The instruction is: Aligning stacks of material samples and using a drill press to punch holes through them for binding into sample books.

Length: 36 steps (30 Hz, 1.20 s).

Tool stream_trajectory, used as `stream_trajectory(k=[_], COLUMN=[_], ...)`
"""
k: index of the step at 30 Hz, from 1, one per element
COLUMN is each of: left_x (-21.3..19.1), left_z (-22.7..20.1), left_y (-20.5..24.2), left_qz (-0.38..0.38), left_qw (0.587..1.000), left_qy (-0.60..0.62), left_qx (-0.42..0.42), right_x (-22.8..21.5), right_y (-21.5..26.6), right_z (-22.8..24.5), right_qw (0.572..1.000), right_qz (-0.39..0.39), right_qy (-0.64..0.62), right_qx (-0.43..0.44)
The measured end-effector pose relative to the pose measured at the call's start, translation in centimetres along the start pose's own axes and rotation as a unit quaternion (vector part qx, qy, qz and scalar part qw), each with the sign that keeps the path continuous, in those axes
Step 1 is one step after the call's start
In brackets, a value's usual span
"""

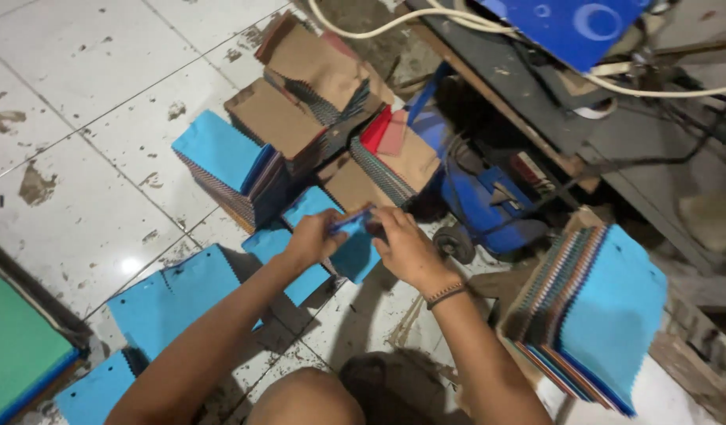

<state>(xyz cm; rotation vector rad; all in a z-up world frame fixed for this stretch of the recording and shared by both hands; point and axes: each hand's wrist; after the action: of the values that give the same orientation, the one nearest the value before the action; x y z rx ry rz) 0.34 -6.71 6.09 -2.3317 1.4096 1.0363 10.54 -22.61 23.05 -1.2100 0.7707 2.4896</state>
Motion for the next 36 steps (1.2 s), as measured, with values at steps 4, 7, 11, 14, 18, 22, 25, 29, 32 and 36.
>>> stream_trajectory(k=[4,7,11,14,18,22,25,29,32,36], left_x=[-2.2,-4.9,-8.0,-10.7,-14.7,-13.9,-10.0,-5.6,-3.0,1.2], left_z=[-6.4,-12.7,-18.1,-22.7,-29.0,-31.5,-30.7,-32.1,-33.9,-34.9], left_y=[3.5,6.7,10.4,14.4,20.0,23.9,25.2,28.7,30.9,32.5], left_qz=[0.045,0.081,0.079,0.05,0.096,0.152,0.15,0.153,0.201,0.235], left_qw=[0.993,0.982,0.963,0.954,0.952,0.922,0.94,0.91,0.929,0.896], left_qy=[-0.016,-0.038,-0.076,-0.046,0.059,0.117,0.099,0.211,0.237,0.292], left_qx=[0.105,0.165,0.246,0.291,0.286,0.336,0.289,0.322,0.201,0.239], right_x=[-0.9,-2.9,-6.1,-9.7,-13.6,-16.5,-18.2,-19.2,-19.4,-19.5], right_y=[3.0,6.9,13.6,20.8,28.8,36.0,41.0,46.8,50.2,53.7], right_z=[-2.0,-1.4,-0.6,3.0,6.3,8.1,9.0,10.1,10.2,9.3], right_qw=[0.978,0.982,0.975,0.972,0.964,0.946,0.946,0.952,0.951,0.952], right_qz=[-0.033,-0.03,-0.092,-0.143,-0.181,-0.216,-0.23,-0.245,-0.267,-0.273], right_qy=[0.19,0.163,0.165,0.105,0.106,0.136,0.141,0.15,0.147,0.122], right_qx=[-0.079,-0.086,-0.121,-0.155,-0.163,-0.2,-0.178,-0.105,-0.058,-0.067])
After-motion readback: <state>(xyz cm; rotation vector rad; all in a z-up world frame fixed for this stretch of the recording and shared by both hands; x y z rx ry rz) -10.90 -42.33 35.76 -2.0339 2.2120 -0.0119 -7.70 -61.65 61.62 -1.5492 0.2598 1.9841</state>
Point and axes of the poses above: each hand's wrist, its own y-axis away from the middle knuckle, its own x-axis out of the palm, z = x × y, and after that the axes turned 7 degrees about -y, right-handed
